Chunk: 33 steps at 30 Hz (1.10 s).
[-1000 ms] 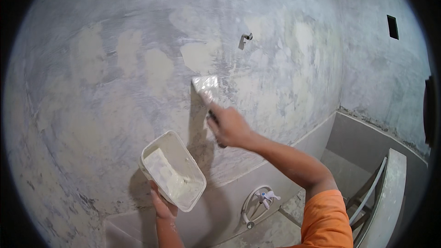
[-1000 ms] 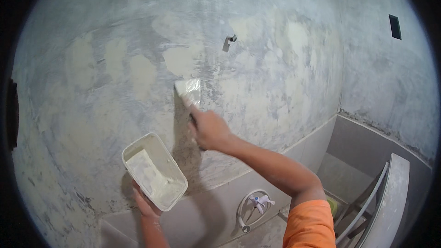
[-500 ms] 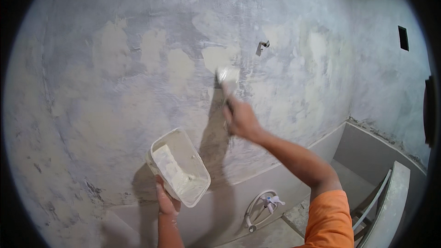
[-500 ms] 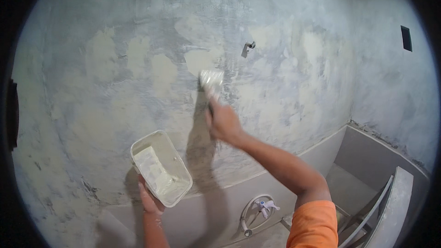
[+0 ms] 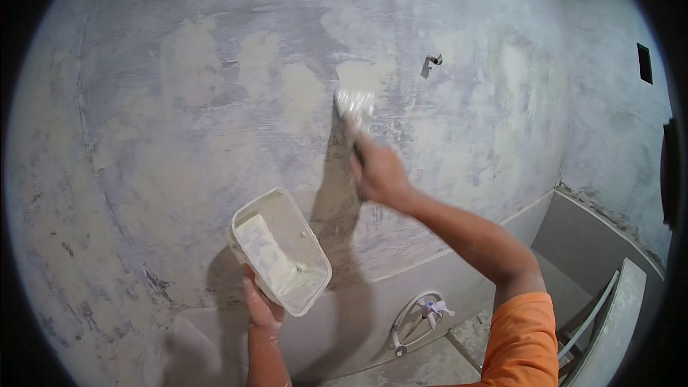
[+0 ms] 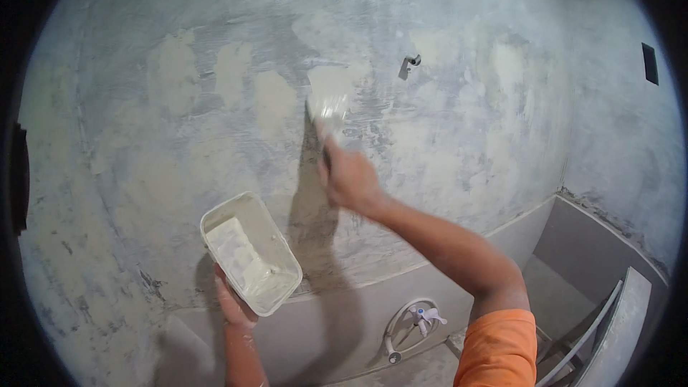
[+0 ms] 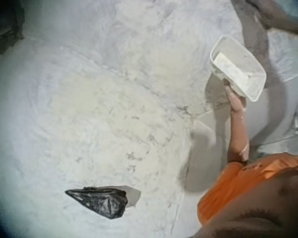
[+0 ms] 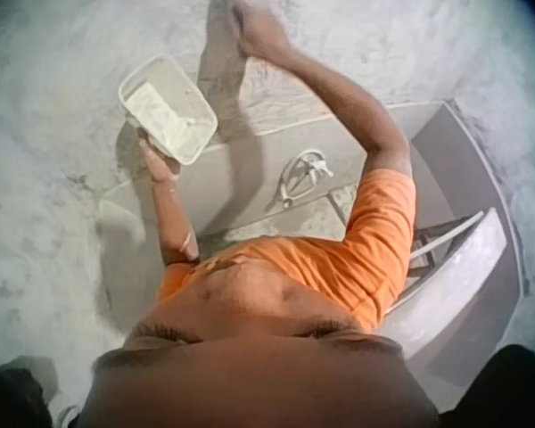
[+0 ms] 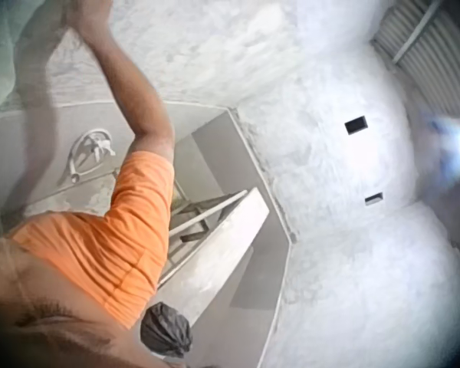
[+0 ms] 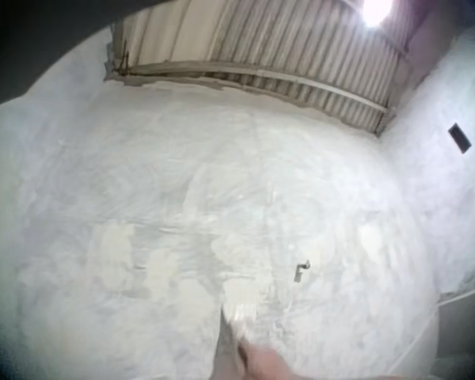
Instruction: The person applies plaster to a wall using a spatula, scooping the material from a small plastic container and smoothing it over the surface.
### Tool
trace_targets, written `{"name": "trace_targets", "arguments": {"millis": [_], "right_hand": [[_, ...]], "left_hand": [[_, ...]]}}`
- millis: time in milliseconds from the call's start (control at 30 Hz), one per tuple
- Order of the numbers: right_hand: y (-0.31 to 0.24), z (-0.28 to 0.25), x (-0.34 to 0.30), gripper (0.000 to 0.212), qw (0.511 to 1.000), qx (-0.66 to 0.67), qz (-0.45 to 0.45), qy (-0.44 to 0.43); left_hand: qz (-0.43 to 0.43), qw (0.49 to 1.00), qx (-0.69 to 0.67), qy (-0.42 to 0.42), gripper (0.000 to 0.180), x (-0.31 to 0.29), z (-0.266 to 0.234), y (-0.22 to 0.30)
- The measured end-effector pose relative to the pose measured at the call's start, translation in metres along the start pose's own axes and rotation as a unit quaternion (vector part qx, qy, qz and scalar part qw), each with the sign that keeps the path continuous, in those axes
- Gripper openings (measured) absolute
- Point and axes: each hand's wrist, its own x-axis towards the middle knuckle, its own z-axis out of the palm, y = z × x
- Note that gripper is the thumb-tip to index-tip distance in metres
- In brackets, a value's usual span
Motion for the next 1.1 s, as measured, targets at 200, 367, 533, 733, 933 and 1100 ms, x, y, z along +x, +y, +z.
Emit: {"name": "trace_targets", "arguments": {"millis": [200, 367, 533, 733, 933, 1100], "right_hand": [[-0.002, -0.024, 0.053, 0.035, 0.993, 0.055, 0.018, 0.105], [-0.022, 0.029, -0.026, 0.053, 0.984, -0.049, 0.008, -0.169], [-0.012, -0.013, 0.039, 0.035, 0.99, 0.091, -0.024, 0.103], [-0.02, 0.028, -0.022, 0.059, 0.997, 0.046, -0.038, -0.056], [-0.011, -0.016, 0.029, 0.049, 0.979, 0.202, 0.023, 0.008], [-0.019, 0.031, -0.012, 0.037, 0.992, 0.121, -0.04, -0.014]], "left_hand": [[-0.001, 1.0, -0.024, -0.013, 0.069, -0.003, -0.002, 0.002], [0.011, 1.0, 0.011, 0.026, 0.069, -0.007, -0.002, 0.003], [0.016, 0.999, 0.002, 0.048, 0.069, -0.005, -0.008, -0.003], [0.062, 0.996, -0.004, -0.06, 0.067, -0.01, -0.016, 0.0], [0.024, 0.999, 0.018, 0.025, 0.068, -0.008, -0.002, 0.0], [0.035, 0.999, -0.001, -0.002, 0.07, -0.01, -0.004, 0.0]]}}
